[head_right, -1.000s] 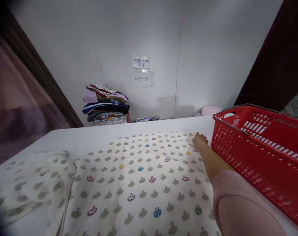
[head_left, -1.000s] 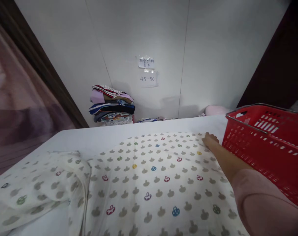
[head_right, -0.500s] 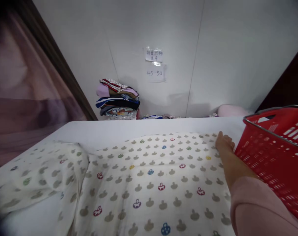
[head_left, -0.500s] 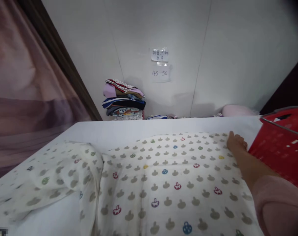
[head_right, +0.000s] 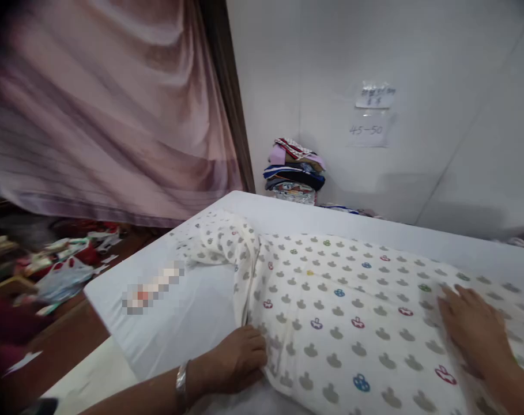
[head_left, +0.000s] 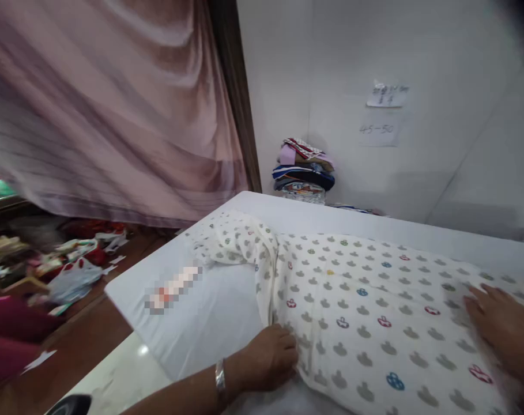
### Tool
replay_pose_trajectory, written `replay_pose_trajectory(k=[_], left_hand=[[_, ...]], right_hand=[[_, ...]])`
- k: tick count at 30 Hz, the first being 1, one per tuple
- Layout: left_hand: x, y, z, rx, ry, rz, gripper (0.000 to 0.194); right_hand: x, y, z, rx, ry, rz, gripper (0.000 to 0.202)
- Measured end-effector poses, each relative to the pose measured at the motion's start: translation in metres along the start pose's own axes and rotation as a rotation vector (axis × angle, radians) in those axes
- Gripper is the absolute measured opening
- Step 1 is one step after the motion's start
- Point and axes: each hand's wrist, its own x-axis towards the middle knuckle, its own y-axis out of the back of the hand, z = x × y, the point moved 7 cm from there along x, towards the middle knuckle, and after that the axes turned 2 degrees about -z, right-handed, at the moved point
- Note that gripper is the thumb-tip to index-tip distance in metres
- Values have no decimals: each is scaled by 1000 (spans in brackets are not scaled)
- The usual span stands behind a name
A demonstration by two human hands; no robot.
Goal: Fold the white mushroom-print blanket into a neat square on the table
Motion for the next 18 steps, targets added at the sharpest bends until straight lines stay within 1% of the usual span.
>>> replay_pose_trajectory(k=[1,2,4,6,8,9,10,11,13,15,16,18], left_hand=[[-2,-2,-1,12,-5,2,14],[-3,-3,-1,18,-11,6,15],[-7,-3,-3,21,-17,19,17],[-12,0,-6,25,-11,34,18],[-18,6,-9,37,3,45,19],[-21,9,-11,41,8,53,20],[-24,13,-13,39,13,64,20],[-27,18,-16,28,21,82,21],[-33,27,-26,-30,52,134,23],[-40,36,-42,-131,99,206,26],[-44,40,-53,-187,136,259,28],[-51,49,-83,-293,249,391,28]], right_hand=[[-8,3,-30,57,38,-19,59],[-18,4,-65,153,56,-82,58],[-45,1,-148,357,103,-307,48],[-78,2,-240,537,247,-497,39],[-107,12,-319,697,404,-540,34],[-118,16,-350,739,459,-533,33],[-128,17,-374,753,512,-535,32],[-134,17,-393,760,539,-515,32],[-139,13,-414,737,528,-459,35],[-139,5,-422,668,470,-425,38],[-139,0,-424,616,437,-426,40],[-140,-10,-427,506,387,-453,44]])
